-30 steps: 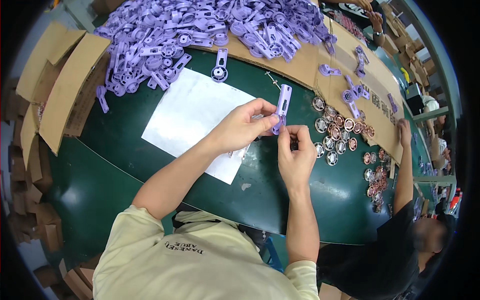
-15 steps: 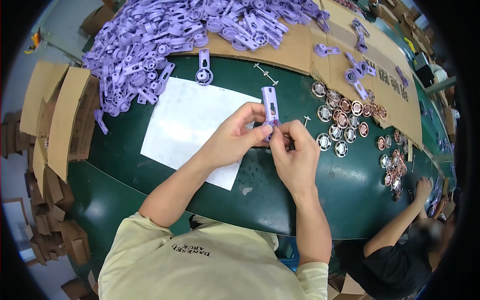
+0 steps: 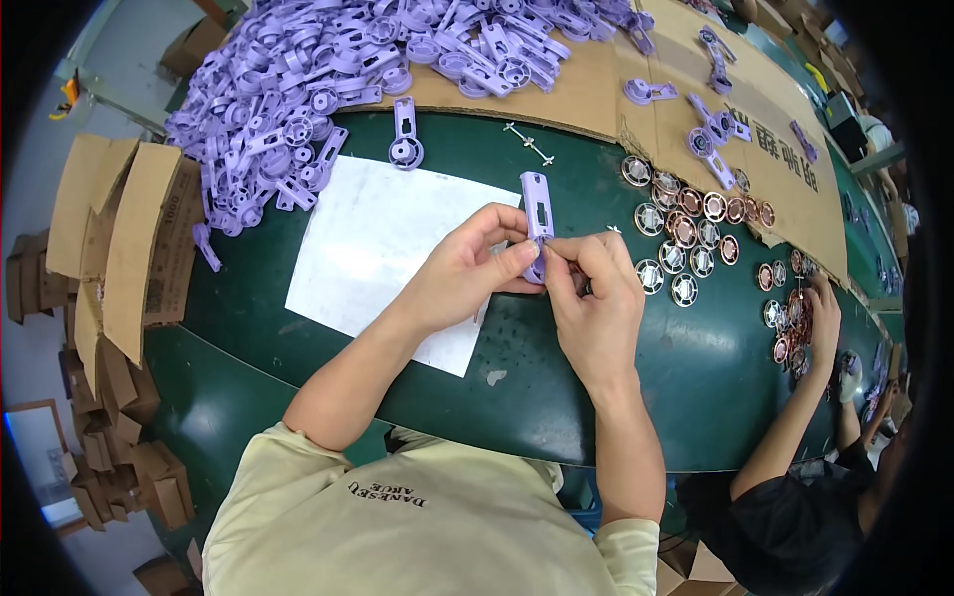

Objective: Assembling handheld fans by inserting internal components into plastic housings.

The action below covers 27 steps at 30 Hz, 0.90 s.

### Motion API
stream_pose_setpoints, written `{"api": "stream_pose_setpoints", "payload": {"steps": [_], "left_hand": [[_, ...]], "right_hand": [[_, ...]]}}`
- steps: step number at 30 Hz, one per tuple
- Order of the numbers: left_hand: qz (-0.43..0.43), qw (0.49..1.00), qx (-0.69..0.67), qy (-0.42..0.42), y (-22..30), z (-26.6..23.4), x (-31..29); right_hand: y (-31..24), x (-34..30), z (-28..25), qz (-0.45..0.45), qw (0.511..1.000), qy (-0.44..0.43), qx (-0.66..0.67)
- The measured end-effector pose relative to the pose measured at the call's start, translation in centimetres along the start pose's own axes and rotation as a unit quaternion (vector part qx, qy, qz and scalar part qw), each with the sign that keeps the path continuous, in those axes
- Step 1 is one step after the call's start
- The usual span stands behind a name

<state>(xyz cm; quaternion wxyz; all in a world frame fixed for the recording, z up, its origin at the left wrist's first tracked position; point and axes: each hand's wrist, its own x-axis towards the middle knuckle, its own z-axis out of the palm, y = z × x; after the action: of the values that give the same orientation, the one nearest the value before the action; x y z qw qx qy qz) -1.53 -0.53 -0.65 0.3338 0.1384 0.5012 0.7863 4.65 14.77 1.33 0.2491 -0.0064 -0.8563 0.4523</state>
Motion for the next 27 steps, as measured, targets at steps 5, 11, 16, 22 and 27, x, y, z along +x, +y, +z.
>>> {"api": "stream_pose_setpoints", "payload": {"steps": [5, 11, 16, 22, 27], "left_hand": [[0.026, 0.999, 0.022, -0.006, -0.3, 0.1, 0.0], [0.056, 0.997, 0.053, -0.022, -0.9, -0.1, 0.0], [0.087, 0.995, 0.053, 0.013, -0.5, -0.1, 0.2], [0.127, 0.989, 0.009, 0.077, -0.2, -0.9, 0.7], [0.142, 0.987, 0.029, 0.076, 0.1, -0.8, 0.5]], "right_hand": [[0.0, 0.3, -0.4, 0.119, 0.990, -0.042, 0.066], [0.7, 0.1, 0.3, 0.168, 0.974, -0.036, 0.146], [0.9, 0.4, -0.1, 0.201, 0.961, -0.078, 0.174], [0.2, 0.3, -1.6, 0.205, 0.954, -0.137, 0.174], [-0.3, 0.9, -2.3, 0.139, 0.980, -0.141, 0.025]]}}
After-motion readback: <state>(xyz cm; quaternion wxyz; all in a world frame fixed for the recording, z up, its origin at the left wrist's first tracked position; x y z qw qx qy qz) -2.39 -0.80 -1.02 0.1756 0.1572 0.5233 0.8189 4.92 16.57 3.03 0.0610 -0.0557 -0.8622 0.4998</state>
